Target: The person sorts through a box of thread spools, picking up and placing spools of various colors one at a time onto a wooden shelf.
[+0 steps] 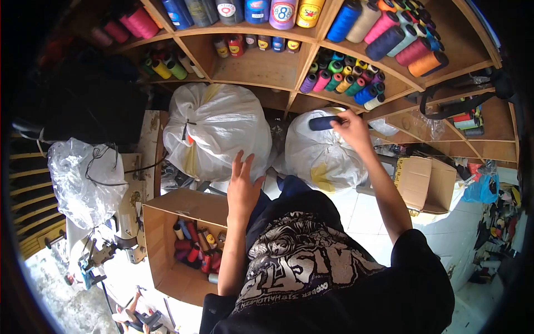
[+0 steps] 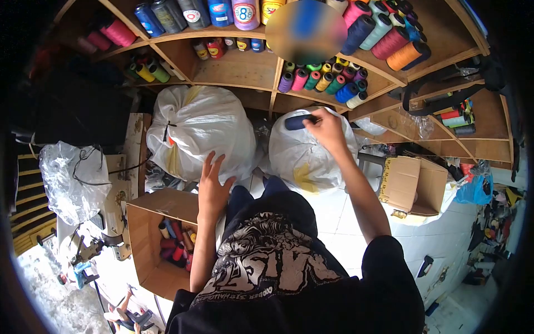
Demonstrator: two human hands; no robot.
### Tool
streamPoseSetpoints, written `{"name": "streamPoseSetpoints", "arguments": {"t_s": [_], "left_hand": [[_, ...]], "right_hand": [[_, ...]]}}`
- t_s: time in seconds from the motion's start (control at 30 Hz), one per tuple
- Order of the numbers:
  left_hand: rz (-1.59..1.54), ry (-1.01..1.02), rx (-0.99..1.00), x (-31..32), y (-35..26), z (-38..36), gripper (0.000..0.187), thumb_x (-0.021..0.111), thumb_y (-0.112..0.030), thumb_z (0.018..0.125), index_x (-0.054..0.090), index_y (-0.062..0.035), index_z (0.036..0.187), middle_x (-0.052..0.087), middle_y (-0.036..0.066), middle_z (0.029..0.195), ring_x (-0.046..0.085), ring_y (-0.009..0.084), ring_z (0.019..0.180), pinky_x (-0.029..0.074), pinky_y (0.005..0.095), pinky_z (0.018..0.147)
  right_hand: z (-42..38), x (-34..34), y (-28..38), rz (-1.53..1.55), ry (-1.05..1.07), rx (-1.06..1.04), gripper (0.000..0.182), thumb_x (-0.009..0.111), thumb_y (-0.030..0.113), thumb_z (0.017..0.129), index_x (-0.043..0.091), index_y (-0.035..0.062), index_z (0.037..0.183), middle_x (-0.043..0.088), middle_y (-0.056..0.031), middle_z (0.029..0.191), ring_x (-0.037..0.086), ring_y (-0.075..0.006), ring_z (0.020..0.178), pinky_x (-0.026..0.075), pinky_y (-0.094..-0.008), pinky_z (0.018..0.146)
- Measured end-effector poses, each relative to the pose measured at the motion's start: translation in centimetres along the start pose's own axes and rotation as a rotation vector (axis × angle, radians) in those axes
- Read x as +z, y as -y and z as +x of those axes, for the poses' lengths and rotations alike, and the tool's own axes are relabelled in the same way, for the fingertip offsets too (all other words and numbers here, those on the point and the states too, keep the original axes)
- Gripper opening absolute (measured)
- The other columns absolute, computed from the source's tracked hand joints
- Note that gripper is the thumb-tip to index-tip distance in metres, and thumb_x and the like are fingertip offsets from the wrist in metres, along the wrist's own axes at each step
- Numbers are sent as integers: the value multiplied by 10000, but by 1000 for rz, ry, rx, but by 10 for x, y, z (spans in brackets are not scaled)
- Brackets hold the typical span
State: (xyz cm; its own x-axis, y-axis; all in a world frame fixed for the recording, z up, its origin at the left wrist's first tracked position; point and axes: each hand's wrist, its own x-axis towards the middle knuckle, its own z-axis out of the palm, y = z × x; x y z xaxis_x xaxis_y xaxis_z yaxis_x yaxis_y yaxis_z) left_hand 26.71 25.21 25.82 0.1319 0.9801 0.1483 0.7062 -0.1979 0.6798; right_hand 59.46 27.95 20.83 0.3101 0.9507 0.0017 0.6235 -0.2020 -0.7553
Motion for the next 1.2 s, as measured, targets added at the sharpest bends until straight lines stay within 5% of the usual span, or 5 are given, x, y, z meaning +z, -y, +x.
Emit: {"name": "streamPoseSetpoints", "arguments": {"t_s": [0.13,0.23,0.47,0.9,1.2], "left_hand": [[-39,245,-70,11,17,-11,152,692,-126,785,653,14,831,610,169,1150,640,335,896,506,393,773],[-25,326,-176,11,15,-12,146,665,-125,801,652,0,875,599,173,1171,639,344,914,506,402,786],[5,268,-154,15,14,-21,173,627,-124,822,646,-21,960,599,166,1163,620,365,961,497,402,818],[16,269,-193,11,21,-24,196,618,-131,829,630,-37,1000,585,159,1183,601,371,1007,489,410,850],[46,246,-83,13,32,-25,200,603,-150,843,613,-53,1018,578,128,1185,630,367,886,522,421,739]], "right_hand": [[41,-20,-68,-270,-66,2,301,757,179,704,637,23,932,676,-168,810,667,-321,751,529,-384,691],[71,-27,-92,-399,-159,16,292,742,160,711,645,28,953,670,-199,853,651,-357,839,520,-417,755],[111,-33,-120,-513,-207,83,351,742,151,715,641,28,1028,634,-233,985,628,-381,911,510,-414,825],[115,-29,-125,-455,-263,13,330,755,198,687,659,44,962,664,-199,903,644,-360,865,523,-417,755],[120,-17,-104,-516,-186,17,342,750,146,701,645,39,1008,621,-230,993,618,-386,916,512,-430,810]]}}
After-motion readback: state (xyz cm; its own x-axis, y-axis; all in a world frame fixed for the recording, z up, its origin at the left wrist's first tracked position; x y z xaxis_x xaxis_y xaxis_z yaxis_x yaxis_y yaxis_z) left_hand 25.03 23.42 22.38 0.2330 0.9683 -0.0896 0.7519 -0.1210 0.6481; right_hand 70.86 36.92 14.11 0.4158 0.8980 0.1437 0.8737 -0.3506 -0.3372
